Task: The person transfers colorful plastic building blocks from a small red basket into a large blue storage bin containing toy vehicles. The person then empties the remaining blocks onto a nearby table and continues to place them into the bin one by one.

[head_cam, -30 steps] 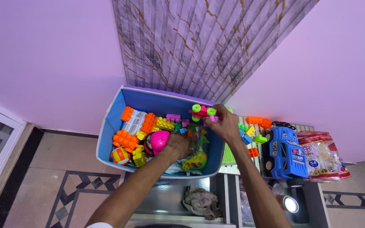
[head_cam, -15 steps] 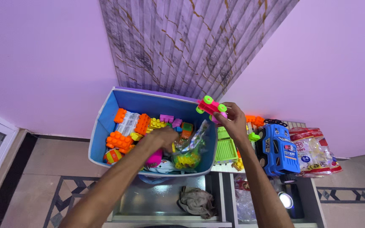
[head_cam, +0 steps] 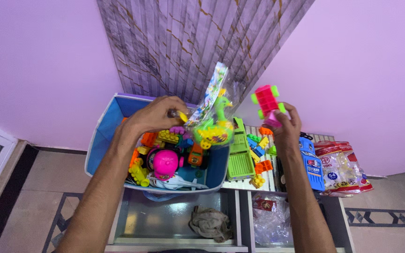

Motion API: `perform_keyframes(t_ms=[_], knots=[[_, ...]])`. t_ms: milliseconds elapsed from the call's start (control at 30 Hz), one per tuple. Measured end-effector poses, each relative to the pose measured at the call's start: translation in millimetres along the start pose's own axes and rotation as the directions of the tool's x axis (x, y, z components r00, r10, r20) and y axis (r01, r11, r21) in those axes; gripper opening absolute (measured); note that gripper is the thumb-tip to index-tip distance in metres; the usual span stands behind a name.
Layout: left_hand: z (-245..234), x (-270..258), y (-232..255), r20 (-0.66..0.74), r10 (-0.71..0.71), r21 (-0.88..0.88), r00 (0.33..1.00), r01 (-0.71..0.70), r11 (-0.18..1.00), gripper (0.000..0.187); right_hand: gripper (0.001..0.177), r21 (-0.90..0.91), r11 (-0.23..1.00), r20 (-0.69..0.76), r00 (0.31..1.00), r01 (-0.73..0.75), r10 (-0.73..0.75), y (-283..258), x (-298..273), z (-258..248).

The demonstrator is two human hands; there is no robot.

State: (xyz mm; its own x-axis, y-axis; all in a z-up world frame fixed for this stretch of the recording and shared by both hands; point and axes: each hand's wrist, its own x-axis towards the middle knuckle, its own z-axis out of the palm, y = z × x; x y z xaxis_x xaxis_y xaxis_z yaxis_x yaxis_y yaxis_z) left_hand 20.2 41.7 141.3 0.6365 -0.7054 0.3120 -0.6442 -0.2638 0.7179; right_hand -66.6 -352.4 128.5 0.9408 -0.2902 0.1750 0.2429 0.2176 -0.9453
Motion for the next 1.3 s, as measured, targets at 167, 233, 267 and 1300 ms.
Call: perform_keyframes(t_ms=[167,233,267,1300], knots=[[31.3,31.4,33.3,-0.109,0.145,0.048,0.983,-0.141,0.989,0.021,0.037,0.038,0.998,-0.051,0.997,0.058,-0.056,-17.6,-2.5,-48.3],[54.7,47.3,47.2,-0.179,0.179,0.123,0.967,-0.159,0.980,0.023,0.036,0.012,0.997,-0.087,0.993,0.077,-0.076,-23.3,-5.5,-71.2],[68.7,55.9,54.0,-0.212,0.198,0.159,0.957,-0.166,0.973,0.024,0.036,-0.001,0.996,-0.110,0.990,0.085,-0.085,-25.5,-7.2,-82.6],[331.2,174.5,34.4,-0.191,-0.581,0.144,0.791,0.608,0.780,0.069,0.047,-0.104,0.990,-0.369,0.928,-0.099,0.054,-5.2,-86.6,-240.5]])
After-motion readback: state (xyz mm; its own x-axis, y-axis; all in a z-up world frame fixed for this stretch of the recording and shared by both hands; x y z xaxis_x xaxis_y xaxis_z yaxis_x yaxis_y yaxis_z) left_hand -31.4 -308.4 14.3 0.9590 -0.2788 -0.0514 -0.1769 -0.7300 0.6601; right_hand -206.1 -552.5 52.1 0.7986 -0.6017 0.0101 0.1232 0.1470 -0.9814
